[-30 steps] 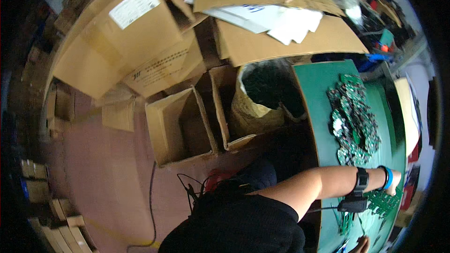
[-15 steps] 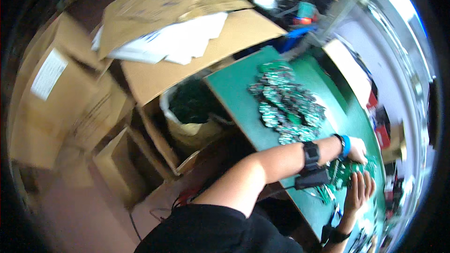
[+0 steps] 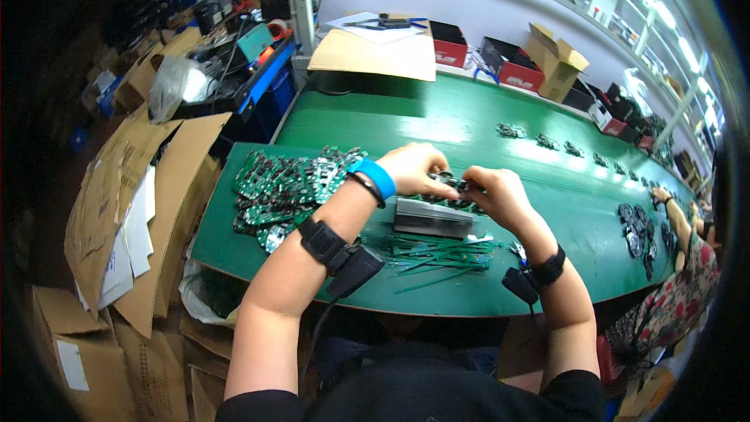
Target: Cutting electronic components from a multi-unit printed circuit board using wire cutters.
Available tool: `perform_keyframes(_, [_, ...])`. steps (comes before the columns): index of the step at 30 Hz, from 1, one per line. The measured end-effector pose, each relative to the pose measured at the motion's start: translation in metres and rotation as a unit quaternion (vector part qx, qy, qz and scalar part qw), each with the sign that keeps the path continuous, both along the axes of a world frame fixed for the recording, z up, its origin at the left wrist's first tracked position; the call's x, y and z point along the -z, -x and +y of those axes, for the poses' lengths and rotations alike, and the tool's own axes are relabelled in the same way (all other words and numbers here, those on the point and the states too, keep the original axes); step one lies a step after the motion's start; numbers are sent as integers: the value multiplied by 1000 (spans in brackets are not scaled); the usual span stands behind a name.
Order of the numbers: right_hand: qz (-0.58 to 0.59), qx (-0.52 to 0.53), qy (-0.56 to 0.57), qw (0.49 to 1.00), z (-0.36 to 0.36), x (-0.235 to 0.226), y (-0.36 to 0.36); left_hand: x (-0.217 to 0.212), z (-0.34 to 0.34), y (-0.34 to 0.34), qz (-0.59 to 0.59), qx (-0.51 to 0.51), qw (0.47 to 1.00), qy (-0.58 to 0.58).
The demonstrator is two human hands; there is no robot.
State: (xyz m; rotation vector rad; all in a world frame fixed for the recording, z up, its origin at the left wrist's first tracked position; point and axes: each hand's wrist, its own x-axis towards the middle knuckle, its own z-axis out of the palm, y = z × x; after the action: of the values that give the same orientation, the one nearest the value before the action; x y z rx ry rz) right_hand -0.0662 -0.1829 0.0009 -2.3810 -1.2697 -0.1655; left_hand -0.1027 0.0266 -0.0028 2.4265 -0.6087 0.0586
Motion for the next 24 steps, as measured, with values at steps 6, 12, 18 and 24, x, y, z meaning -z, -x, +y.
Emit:
perform_keyframes(6, [-57,-14,39,998,15,11,-12,14,6,-4,45,-47,998,7])
perform_keyframes(12, [-152,15,44,987,6,24,-6,12,-2,-3,32,-89,995,-34])
perform_keyframes(18, [-174,-25,49,983,1,24,6,9,-3,10,35,-92,994,-51])
perform_keyframes(24, [-169,-42,57,983,-7,26,2,17,-8,6,40,-83,995,-49])
